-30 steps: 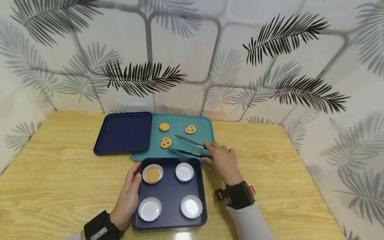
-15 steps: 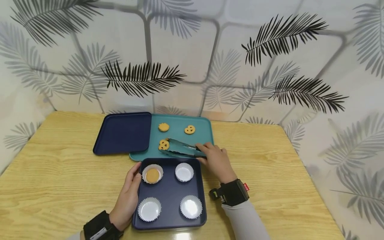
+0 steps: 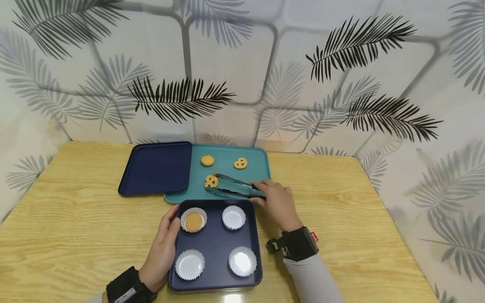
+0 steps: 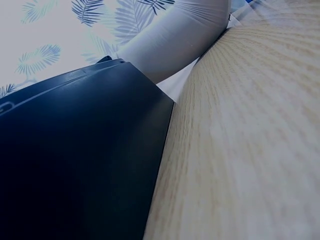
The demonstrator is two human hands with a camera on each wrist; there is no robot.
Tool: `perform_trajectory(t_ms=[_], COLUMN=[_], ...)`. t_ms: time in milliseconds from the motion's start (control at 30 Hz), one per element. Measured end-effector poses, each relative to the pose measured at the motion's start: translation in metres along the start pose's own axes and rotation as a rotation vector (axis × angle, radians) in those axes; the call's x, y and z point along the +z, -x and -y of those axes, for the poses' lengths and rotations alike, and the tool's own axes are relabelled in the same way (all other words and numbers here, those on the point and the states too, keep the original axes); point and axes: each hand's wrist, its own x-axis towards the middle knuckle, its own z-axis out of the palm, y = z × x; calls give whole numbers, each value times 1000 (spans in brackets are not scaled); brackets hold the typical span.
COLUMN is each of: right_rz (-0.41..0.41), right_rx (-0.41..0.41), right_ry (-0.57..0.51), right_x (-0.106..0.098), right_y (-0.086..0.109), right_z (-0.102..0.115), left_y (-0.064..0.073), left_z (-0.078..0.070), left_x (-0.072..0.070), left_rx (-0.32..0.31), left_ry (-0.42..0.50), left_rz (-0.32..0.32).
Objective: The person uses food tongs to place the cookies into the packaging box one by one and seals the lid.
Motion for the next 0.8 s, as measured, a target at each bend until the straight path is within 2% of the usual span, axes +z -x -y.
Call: perform_trajectory(t_ms=[167,300,433,567,800], right_rz=[-4,8,69,139,291], right_rx=[32,26,29,5,-18], right_ry=[-25,-89,-195,-253,-238], right_x=[-17,-40,-69,-95,-121], right_y=[4,8,18,28,47], right_z=[-10,-15,-18,-22,-25], left_y=[-2,-3,-3,-2,-2], left_z=[-1,-1,-1,-1,-1], left_x=[0,-1,-1,-1,-1], left_rx=[2,6,-7,-7,2], left_ry=[15,21,24,21,28], left_rz=[20,37,43,46,38])
